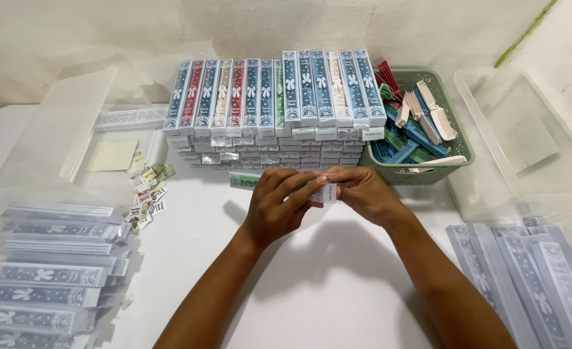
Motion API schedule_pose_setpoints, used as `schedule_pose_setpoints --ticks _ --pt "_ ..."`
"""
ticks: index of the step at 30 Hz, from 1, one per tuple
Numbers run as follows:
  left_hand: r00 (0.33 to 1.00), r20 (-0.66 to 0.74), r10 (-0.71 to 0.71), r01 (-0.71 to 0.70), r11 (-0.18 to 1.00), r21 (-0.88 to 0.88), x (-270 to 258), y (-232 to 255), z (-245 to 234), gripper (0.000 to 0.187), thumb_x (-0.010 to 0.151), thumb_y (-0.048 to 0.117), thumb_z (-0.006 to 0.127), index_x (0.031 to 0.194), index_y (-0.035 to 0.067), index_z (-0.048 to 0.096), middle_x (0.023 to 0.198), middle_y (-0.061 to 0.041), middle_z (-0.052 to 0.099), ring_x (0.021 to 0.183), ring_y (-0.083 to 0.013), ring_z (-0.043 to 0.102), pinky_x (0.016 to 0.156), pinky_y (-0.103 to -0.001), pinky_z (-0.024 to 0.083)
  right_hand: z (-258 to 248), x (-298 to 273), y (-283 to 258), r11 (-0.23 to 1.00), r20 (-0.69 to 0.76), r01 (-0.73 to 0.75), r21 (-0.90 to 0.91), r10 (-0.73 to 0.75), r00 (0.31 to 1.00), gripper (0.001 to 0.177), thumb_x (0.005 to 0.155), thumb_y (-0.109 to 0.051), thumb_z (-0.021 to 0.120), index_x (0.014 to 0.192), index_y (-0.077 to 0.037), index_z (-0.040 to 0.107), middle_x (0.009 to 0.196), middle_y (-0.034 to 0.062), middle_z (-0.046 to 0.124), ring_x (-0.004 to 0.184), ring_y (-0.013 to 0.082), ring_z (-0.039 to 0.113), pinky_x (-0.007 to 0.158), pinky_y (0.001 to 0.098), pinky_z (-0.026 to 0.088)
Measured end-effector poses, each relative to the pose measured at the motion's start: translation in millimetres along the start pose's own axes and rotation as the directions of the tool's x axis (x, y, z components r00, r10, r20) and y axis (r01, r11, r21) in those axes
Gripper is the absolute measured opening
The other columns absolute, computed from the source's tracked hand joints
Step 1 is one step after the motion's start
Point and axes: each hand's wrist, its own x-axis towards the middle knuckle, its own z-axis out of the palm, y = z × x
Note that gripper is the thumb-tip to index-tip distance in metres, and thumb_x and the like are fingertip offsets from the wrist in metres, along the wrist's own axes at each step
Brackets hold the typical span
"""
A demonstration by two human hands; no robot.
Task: The person places combs into individual plastic sleeves and stacks the packaged combs on a table.
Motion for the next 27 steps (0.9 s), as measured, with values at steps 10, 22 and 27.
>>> schedule_pose_setpoints --ticks 10,22,27 --pt "0.997 0.063 0.055 -0.057 0.998 0.030 15.9 3.1 -15.1 0.046 0.097 0.025 0.080 0.140 0.017 0.065 0.126 -0.002 0.069 0.108 -0.0210 0.063 0.096 -0.039 0.051 17.1 -2.6 -29.8 0.981 -0.162 -0.194 0.000 0.191 0.968 0.025 0.082 -0.001 0.076 0.105 -0.008 0.073 0.130 0.0149 0.069 0.114 0.0223 0.071 0.097 0.0394 0.061" --pt "0.992 0.053 -0.116 0.107 0.983 0.150 22.5 10.0 -12.7 0.055 0.090 0.043 0.083 0.137 0.021 0.067 0.140 -0.015 0.061 0.109 -0.0283 0.068 0.094 -0.040 0.057 39.7 11.1 -29.5 0.970 -0.189 0.231 0.073 -0.214 0.958 0.018 0.091 0.007 0.074 0.107 -0.002 0.072 0.149 0.0262 0.057 0.128 0.0337 0.065 0.104 0.0408 0.060" --pt "0.973 -0.032 -0.230 0.231 0.973 0.022 30.5 17.3 -10.1 0.052 0.092 0.035 0.082 0.138 0.017 0.066 0.154 -0.019 0.053 0.134 -0.0337 0.065 0.106 -0.040 0.061 54.2 12.8 -45.4 0.945 -0.109 0.315 0.087 -0.306 0.946 0.022 0.094 0.006 0.071 0.114 -0.002 0.070 0.155 0.0226 0.051 0.133 0.0314 0.064 0.108 0.0400 0.059"
